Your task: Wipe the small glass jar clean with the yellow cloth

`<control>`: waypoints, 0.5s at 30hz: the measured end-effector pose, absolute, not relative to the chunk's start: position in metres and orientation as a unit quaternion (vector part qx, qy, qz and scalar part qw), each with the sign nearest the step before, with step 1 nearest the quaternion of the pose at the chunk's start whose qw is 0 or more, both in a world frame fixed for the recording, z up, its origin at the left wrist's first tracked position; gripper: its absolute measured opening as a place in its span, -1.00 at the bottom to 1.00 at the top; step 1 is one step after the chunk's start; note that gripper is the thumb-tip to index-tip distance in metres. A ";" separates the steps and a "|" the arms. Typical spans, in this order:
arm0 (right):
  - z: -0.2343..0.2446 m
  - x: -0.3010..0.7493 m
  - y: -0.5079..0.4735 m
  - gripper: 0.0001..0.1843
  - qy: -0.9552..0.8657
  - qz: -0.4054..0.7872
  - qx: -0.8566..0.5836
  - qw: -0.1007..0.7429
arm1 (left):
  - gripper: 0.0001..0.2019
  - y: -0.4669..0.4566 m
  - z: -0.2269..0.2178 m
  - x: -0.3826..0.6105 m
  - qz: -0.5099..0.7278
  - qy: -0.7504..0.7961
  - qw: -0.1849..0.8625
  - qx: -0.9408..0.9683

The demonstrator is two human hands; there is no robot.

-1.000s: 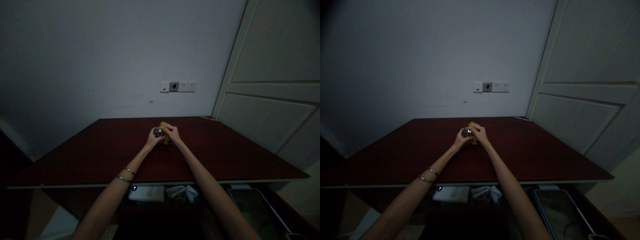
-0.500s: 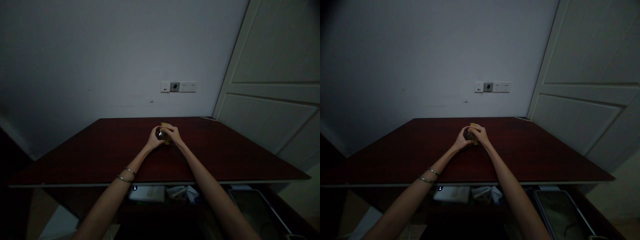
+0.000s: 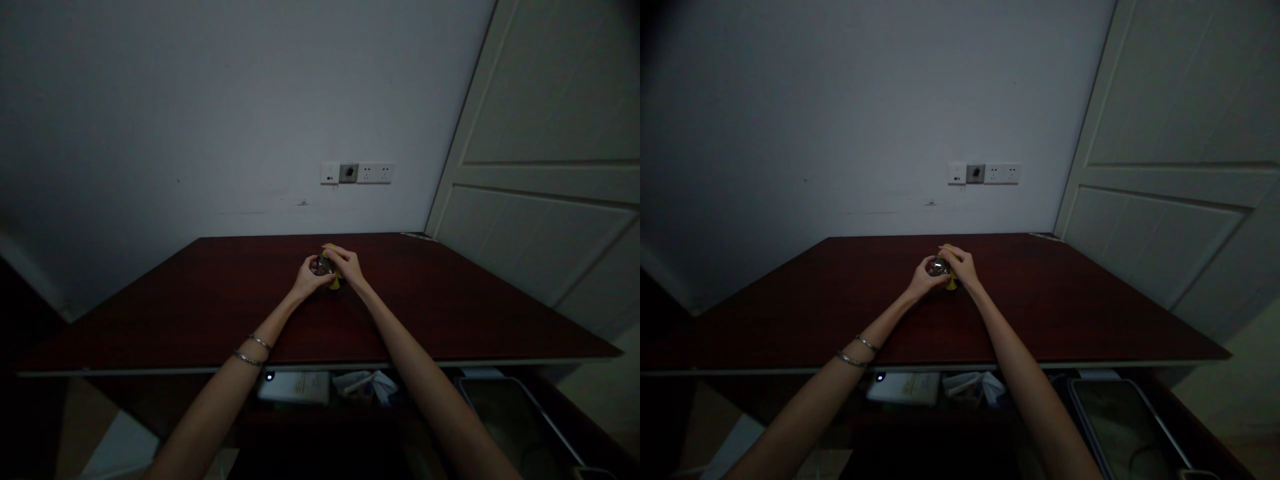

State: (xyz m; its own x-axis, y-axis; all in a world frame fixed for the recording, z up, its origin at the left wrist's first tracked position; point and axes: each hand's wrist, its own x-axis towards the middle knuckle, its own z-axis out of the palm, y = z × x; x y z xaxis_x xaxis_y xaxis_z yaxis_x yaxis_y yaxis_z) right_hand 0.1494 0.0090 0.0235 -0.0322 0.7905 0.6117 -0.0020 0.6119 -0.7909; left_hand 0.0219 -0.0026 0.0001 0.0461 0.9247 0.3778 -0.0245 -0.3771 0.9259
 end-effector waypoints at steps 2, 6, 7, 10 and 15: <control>0.028 0.149 0.003 -0.71 -0.676 0.299 -0.286 0.610 | -0.35 0.001 -0.002 0.022 0.588 0.382 0.416 0.578; 0.032 0.148 -0.005 -0.76 -0.725 0.274 -0.266 0.574 | -0.40 0.009 -0.007 0.019 0.593 0.376 0.432 0.566; 0.032 0.148 -0.005 -0.76 -0.730 0.272 -0.263 0.570 | -0.39 0.011 -0.008 0.018 0.590 0.377 0.435 0.566; 0.029 0.149 0.001 -0.73 -0.718 0.276 -0.278 0.575 | -0.34 0.013 -0.010 0.017 0.590 0.396 0.419 0.565; 0.020 0.150 0.015 -0.67 -0.677 0.304 -0.311 0.594 | -0.30 0.012 -0.012 0.016 0.590 0.426 0.383 0.569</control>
